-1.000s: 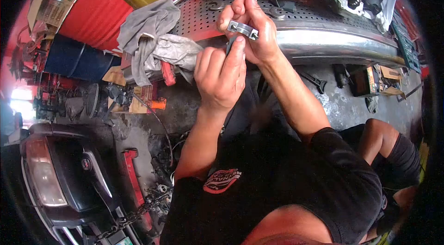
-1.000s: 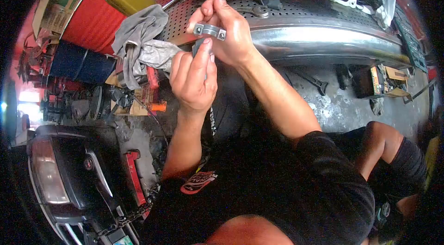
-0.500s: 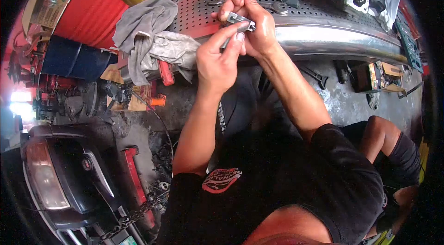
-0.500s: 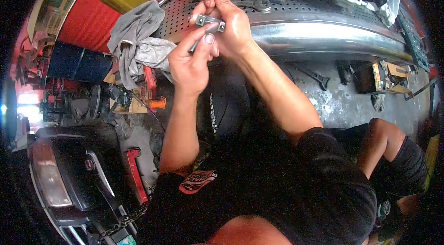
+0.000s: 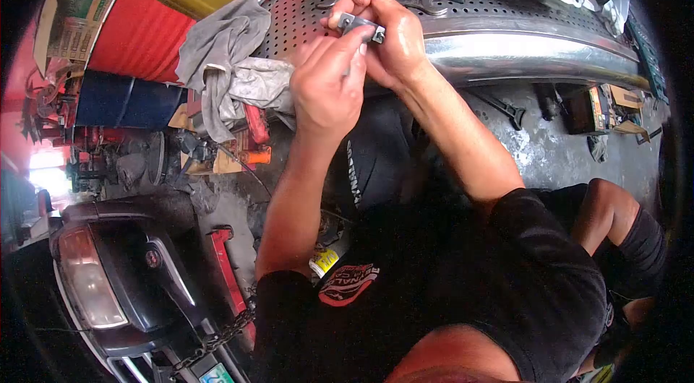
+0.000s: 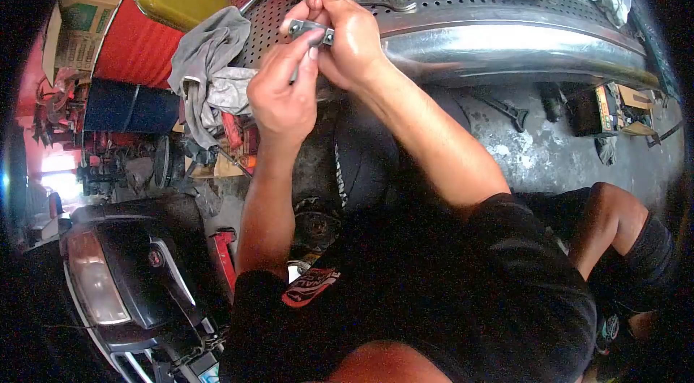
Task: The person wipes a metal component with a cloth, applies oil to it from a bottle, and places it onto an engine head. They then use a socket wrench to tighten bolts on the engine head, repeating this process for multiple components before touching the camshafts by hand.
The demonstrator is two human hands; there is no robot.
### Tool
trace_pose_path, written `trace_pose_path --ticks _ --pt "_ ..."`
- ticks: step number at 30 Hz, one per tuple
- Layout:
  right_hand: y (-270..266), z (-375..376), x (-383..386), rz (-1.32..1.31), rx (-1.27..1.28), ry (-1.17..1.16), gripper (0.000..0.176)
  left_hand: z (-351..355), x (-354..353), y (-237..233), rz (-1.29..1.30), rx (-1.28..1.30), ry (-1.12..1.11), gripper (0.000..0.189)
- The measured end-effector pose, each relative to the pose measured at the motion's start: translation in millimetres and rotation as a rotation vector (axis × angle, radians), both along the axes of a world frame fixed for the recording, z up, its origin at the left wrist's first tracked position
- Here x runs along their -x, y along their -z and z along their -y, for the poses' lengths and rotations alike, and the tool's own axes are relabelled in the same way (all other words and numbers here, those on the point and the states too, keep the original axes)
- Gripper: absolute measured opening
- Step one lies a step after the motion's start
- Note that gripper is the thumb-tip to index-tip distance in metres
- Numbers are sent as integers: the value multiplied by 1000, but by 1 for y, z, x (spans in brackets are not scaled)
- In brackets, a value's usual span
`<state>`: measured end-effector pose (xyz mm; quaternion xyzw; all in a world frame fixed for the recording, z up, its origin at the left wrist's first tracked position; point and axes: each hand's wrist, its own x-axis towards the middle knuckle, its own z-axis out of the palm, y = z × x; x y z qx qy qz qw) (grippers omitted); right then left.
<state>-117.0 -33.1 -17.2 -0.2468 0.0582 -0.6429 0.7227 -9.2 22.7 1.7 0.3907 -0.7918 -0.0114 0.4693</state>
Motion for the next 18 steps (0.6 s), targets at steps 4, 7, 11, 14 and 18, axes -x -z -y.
trace_pose_path --ticks 4,7,11,14,18 --pt "3 5 -4 -27 17 17 40 1 3 -1 103 142 -65 20" --pt "4 -1 4 -28 47 -19 40 -17 15 -2 -462 -466 91 23" --pt "1 2 -3 -30 -13 51 41 2 6 6 122 192 -75 24" --pt "0 4 -3 -39 -26 32 40 9 8 9 92 265 -63 24" --pt "4 2 5 -28 -9 -43 40 -6 6 -3 -784 -709 434 20"
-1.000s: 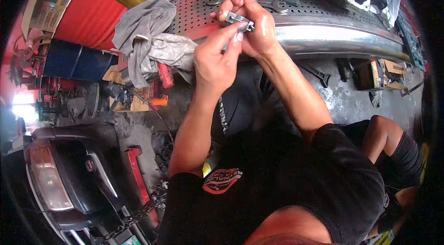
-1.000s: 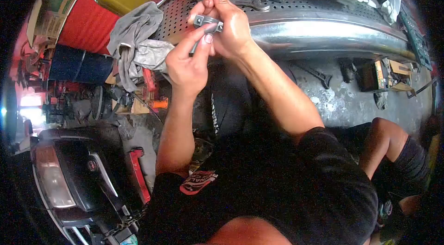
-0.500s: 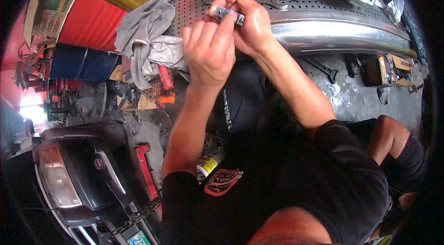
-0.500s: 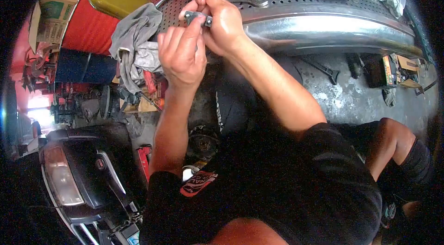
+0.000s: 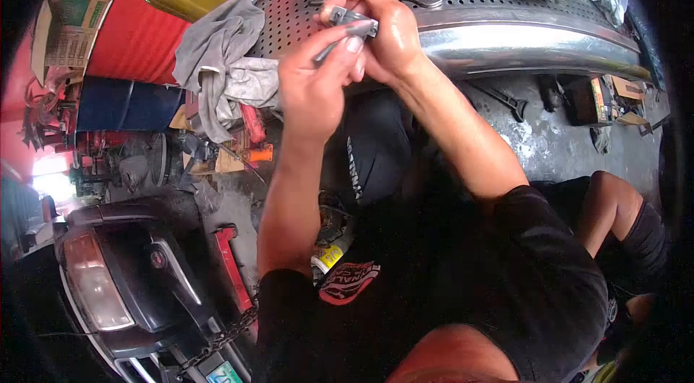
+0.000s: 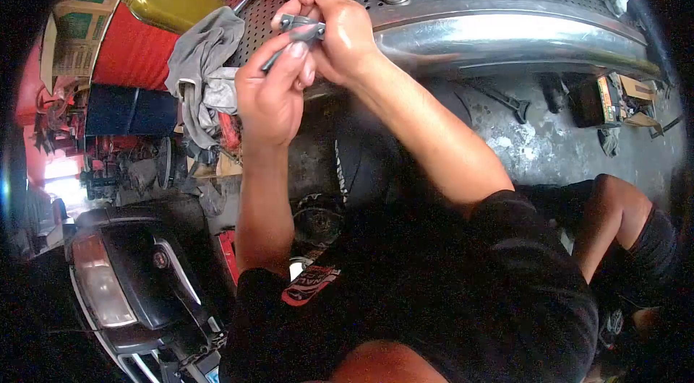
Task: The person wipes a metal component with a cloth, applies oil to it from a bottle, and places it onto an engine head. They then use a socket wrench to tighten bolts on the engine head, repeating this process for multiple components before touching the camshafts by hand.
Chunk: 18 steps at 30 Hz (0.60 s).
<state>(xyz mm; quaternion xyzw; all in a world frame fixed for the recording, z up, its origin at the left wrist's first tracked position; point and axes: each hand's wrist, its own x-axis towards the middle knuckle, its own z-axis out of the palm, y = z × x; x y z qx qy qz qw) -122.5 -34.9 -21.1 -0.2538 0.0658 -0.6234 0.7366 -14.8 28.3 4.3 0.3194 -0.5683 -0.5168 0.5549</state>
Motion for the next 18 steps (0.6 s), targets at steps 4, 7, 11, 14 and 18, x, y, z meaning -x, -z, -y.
trace_pose_path --ticks 4,7,11,14,18 --pt "2 5 -6 98 15 -45 42 -11 -3 -6 305 350 -330 21" --pt "-3 2 -7 71 -20 -10 44 -3 -5 3 953 934 -612 26" --pt "-11 -4 -12 -13 -100 129 47 9 -7 -4 1073 1035 -559 30" --pt "-6 0 -15 6 -112 123 48 13 -8 1 888 840 -471 23" --pt "-7 -1 -13 2 -100 112 48 5 -4 6 646 520 -380 21"
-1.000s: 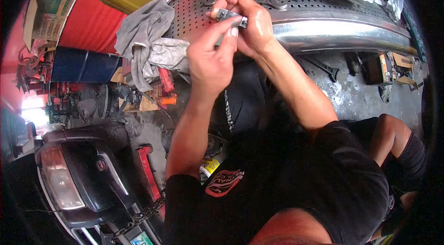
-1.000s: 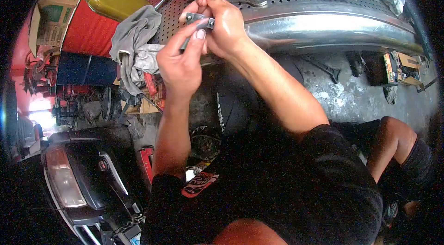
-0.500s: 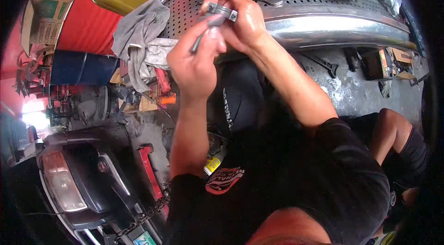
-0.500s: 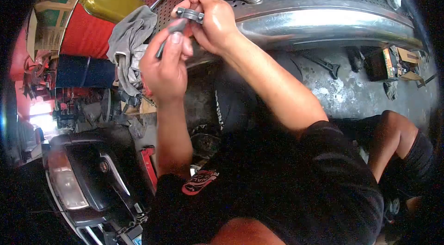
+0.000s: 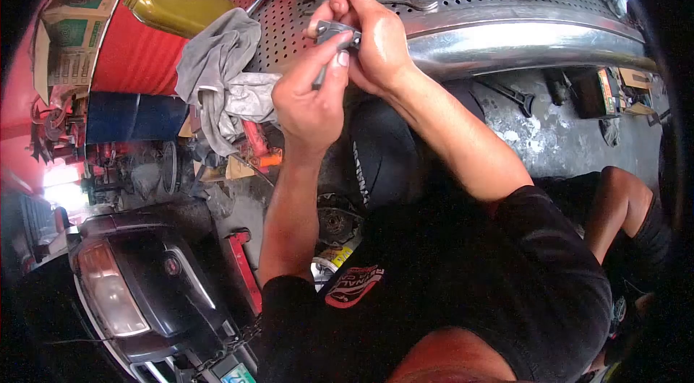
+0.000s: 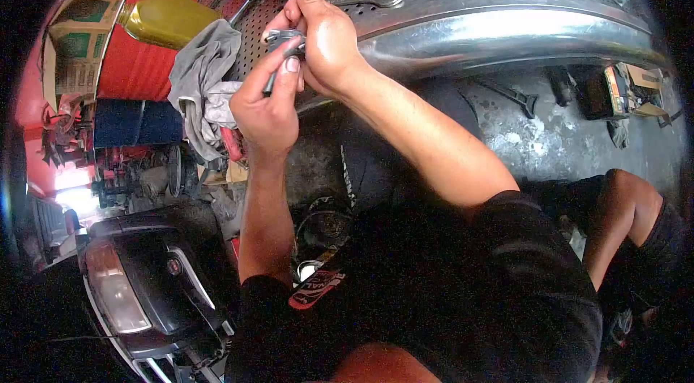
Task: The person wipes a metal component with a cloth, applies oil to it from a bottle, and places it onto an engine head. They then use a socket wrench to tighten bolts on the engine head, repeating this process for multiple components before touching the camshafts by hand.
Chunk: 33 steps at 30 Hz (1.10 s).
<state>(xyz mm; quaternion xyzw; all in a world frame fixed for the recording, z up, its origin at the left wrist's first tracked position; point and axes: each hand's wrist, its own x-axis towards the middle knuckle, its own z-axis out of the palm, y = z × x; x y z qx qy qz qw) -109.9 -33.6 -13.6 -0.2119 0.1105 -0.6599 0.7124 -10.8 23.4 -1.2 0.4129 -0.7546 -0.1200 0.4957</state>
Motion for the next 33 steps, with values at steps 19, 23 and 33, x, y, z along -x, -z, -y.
trace_pose_path --ticks 19,23,33 --pt "-8 6 -2 31 -158 60 44 29 -11 2 563 527 -136 38" --pt "-8 8 -5 6 -162 78 44 25 -9 -1 719 671 -276 36" --pt "-12 7 -1 36 -168 8 44 -18 -19 -31 487 648 -487 26"
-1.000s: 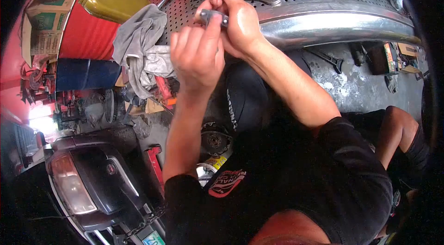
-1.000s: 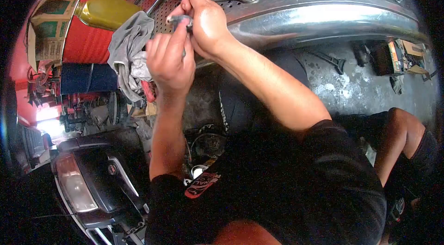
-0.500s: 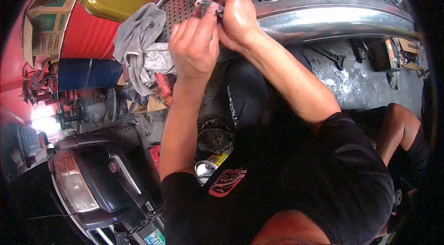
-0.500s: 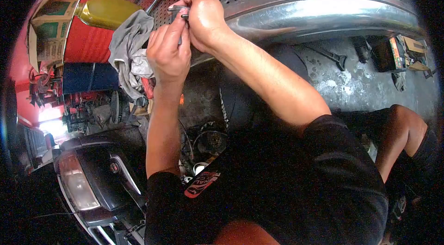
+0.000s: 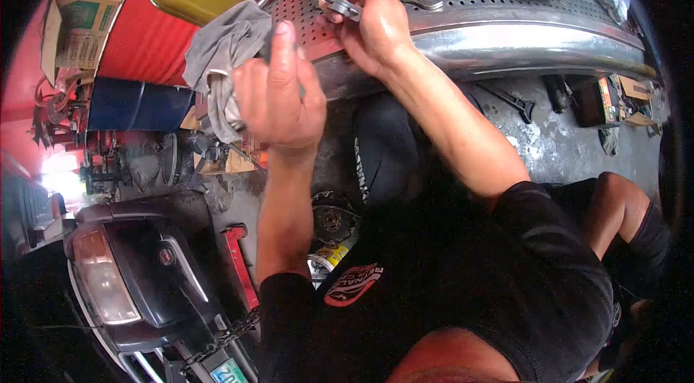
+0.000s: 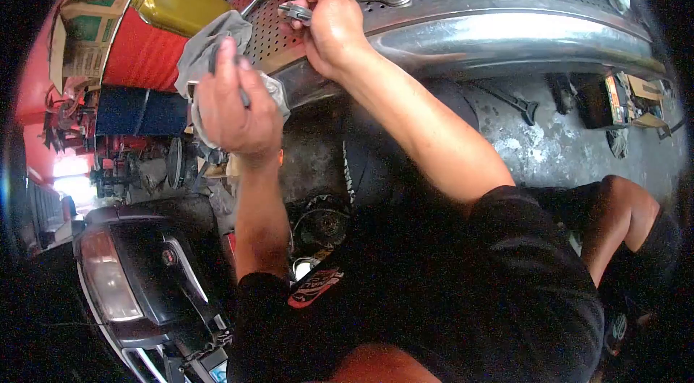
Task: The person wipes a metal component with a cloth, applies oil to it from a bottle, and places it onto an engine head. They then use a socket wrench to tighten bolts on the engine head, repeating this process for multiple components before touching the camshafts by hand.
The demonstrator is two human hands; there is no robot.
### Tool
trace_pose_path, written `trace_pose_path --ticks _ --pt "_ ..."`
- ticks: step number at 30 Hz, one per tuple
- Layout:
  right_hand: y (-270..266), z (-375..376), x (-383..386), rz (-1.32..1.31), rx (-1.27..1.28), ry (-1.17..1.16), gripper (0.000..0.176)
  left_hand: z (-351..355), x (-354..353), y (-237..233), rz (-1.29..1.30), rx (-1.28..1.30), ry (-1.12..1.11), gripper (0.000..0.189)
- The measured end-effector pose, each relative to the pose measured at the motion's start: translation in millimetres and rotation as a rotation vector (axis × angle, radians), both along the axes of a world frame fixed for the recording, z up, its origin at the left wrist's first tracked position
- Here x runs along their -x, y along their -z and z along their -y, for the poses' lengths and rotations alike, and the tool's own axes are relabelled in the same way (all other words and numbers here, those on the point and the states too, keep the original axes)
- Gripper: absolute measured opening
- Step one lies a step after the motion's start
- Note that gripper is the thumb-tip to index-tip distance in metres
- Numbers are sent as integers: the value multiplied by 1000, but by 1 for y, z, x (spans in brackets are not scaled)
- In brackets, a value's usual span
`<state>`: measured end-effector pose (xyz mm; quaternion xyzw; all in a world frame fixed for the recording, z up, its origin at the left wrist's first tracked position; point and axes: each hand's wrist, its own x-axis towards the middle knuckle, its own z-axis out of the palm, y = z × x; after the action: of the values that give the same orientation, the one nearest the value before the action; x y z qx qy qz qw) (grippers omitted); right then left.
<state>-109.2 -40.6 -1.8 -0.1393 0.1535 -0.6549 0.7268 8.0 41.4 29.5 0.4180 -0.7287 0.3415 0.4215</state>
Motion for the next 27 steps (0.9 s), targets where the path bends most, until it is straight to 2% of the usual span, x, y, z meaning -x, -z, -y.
trace_pose_path --ticks 3,6,7,11,14,17,20,21,24,27 --pt "4 0 2 32 23 -38 46 3 3 24 -296 -231 163 24" --pt "8 4 5 38 44 -58 48 3 7 23 -236 -333 192 23" --pt "7 3 5 33 35 -54 48 15 6 23 -160 -263 266 25" --pt "5 1 -1 23 32 -1 47 38 8 19 33 -251 299 28" --pt "7 1 3 27 70 -21 47 38 10 15 127 -270 215 27" --pt "7 -3 2 14 87 -5 47 37 16 25 -96 -379 360 25" --pt "12 -8 7 -24 163 -6 48 30 24 38 -570 -694 554 23" --pt "15 -9 12 -14 210 -45 48 20 26 23 -807 -980 637 21" --pt "15 -10 13 3 266 -51 47 21 14 19 -940 -1206 779 22" --pt "16 -10 14 41 265 -60 47 19 20 21 -911 -1149 725 21"
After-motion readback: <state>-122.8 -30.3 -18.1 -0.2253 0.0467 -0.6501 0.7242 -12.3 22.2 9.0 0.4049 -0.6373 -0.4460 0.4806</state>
